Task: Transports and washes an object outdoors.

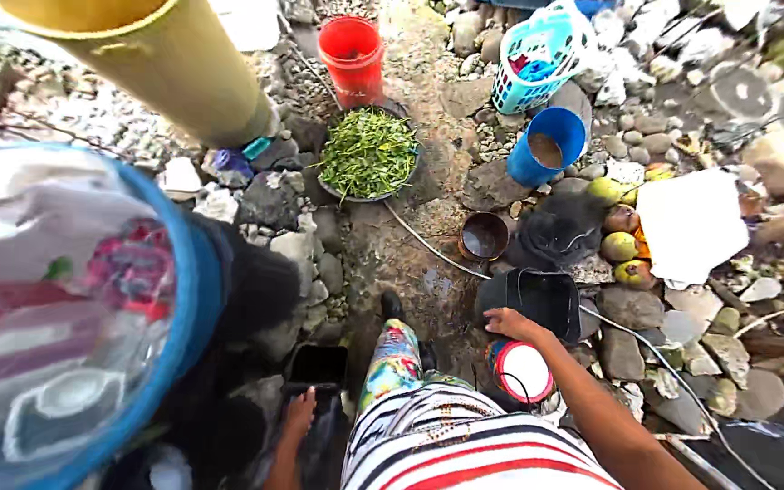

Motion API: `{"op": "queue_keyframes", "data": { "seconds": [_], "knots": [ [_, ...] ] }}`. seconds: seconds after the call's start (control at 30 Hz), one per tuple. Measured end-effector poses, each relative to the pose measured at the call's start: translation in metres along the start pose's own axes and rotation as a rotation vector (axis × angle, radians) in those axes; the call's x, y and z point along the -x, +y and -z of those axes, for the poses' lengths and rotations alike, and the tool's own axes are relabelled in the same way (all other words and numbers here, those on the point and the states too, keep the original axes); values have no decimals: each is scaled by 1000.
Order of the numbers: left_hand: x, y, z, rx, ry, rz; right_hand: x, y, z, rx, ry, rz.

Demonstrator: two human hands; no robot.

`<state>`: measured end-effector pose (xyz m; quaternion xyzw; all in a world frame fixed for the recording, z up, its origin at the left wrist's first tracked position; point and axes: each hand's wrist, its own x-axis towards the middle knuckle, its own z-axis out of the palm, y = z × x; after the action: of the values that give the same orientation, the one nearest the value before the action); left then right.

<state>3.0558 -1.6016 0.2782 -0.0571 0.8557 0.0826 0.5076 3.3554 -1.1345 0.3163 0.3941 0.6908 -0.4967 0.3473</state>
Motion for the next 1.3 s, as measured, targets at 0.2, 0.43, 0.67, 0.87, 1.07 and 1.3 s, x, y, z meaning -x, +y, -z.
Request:
{"op": "queue_keyframes", "data": {
  "seconds": [0.2,0.43,0.67,0.87,1.07,1.3],
  "knots": [
    [-55,143,17,89,-31,74,-99,-12,105,-12,67,-23],
    [-117,380,94,226,-27,20,-113,-16,261,-246,173,-497],
    [-131,676,191,125,-27,-320,-156,-61,437,-340,199,-491],
    [-134,919,293,-30,96,-577,-264,-62,649,-252,118,-540],
    [-106,1111,366,-13,264,-658,-332,-185,919,-113,286,-273],
    [-137,1246,439,158,424,-598,-426,-367,1151,97,338,-34]
  ]
}}
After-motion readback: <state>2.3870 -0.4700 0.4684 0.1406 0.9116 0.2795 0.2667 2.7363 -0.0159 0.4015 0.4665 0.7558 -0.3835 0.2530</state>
